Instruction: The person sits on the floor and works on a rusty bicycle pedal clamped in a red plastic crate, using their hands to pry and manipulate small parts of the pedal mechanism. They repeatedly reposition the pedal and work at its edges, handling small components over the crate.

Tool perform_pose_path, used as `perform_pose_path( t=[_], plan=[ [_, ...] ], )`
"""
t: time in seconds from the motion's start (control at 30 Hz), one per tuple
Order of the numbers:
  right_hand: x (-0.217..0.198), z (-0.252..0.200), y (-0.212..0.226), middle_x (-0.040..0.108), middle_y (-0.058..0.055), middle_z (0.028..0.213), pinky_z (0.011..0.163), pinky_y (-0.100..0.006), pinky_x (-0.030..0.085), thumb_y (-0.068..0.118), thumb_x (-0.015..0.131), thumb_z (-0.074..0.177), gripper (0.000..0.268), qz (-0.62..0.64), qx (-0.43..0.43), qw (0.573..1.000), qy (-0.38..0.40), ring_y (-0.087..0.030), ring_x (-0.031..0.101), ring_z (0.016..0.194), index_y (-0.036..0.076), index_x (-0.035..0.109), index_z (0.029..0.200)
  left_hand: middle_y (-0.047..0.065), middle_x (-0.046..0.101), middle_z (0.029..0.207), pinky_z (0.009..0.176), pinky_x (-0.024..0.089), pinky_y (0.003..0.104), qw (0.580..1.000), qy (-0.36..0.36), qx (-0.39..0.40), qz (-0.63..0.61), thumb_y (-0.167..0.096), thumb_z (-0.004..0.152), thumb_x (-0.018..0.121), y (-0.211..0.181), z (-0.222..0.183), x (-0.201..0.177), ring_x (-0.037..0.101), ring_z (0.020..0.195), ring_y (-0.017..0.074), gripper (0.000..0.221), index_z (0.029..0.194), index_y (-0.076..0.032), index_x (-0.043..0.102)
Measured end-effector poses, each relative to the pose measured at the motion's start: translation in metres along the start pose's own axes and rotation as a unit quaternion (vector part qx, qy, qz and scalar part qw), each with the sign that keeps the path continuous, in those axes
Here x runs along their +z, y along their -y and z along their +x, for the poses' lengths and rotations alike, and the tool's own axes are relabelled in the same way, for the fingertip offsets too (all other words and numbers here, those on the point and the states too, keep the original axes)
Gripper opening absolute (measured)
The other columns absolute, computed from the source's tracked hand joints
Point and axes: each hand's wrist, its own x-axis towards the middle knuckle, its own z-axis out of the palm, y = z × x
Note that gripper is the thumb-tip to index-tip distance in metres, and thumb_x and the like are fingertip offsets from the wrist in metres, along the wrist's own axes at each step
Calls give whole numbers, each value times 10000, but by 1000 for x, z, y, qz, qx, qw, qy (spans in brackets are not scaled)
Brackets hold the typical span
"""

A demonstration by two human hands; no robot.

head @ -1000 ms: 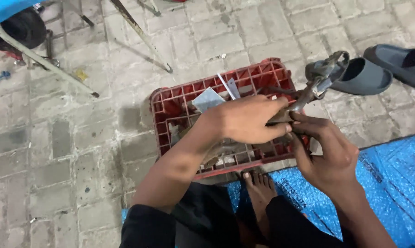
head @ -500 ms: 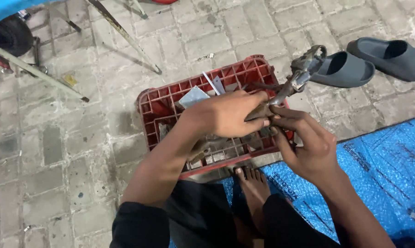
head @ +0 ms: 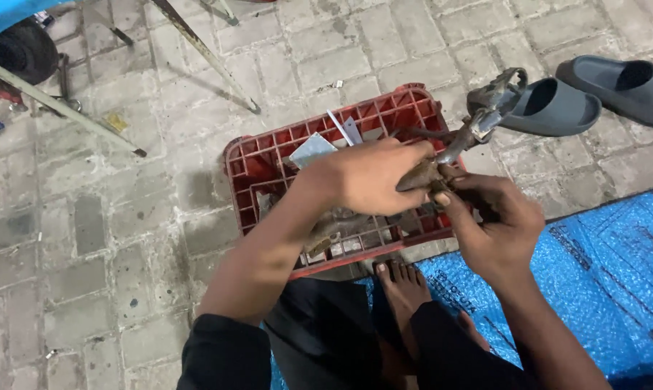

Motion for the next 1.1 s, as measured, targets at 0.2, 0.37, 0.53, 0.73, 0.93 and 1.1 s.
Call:
perform_pose_path(
  t=[0.2,0.37,0.53,0.73,0.93,1.1],
  plan=[
    [3,1,4,690,-198,794,624,-336,522,-27,835,914,249,-24,30,999,-17,-146,592,703,-97,654,1070,104,629,612,417,471,352,998,-28,16,45,-355,920,636,7,4,9,517,421,148,574,1300,69,563],
    [13,-6,-13,716,-148,730,574,-339,520,61,758,1004,172,-227,-68,971,-30,-327,667,597,-46,783,1135,86,671,644,468,504,351,999,-24,9,27,-343,862,691,5,4,6,587,490,200,535,1251,6,578],
    [24,-6,-7,717,-183,799,636,-408,550,79,767,957,253,-192,-54,979,-37,-402,696,697,-52,734,1171,137,698,695,512,521,398,999,-21,5,37,-348,816,736,8,5,6,632,547,244,640,1307,8,531],
    [15,-10,-25,696,-105,741,642,-390,561,110,780,971,191,-251,-81,964,-25,-361,699,680,-23,729,1098,205,707,836,611,543,477,998,-20,-7,58,-390,798,756,6,-1,9,672,672,314,821,1431,41,462],
    [26,-9,-6,700,-137,748,659,-386,563,73,761,993,157,-237,-64,969,-34,-388,716,724,-35,699,1087,164,656,798,605,536,419,997,-33,11,72,-392,810,770,10,-1,10,623,671,256,872,1472,56,422],
    [15,-4,-2,749,-153,834,682,-467,567,122,857,892,333,-244,-9,970,7,-429,725,811,-7,684,1146,87,617,712,543,500,356,997,-29,11,72,-360,828,778,9,0,11,547,581,168,870,1493,51,396]
  ],
)
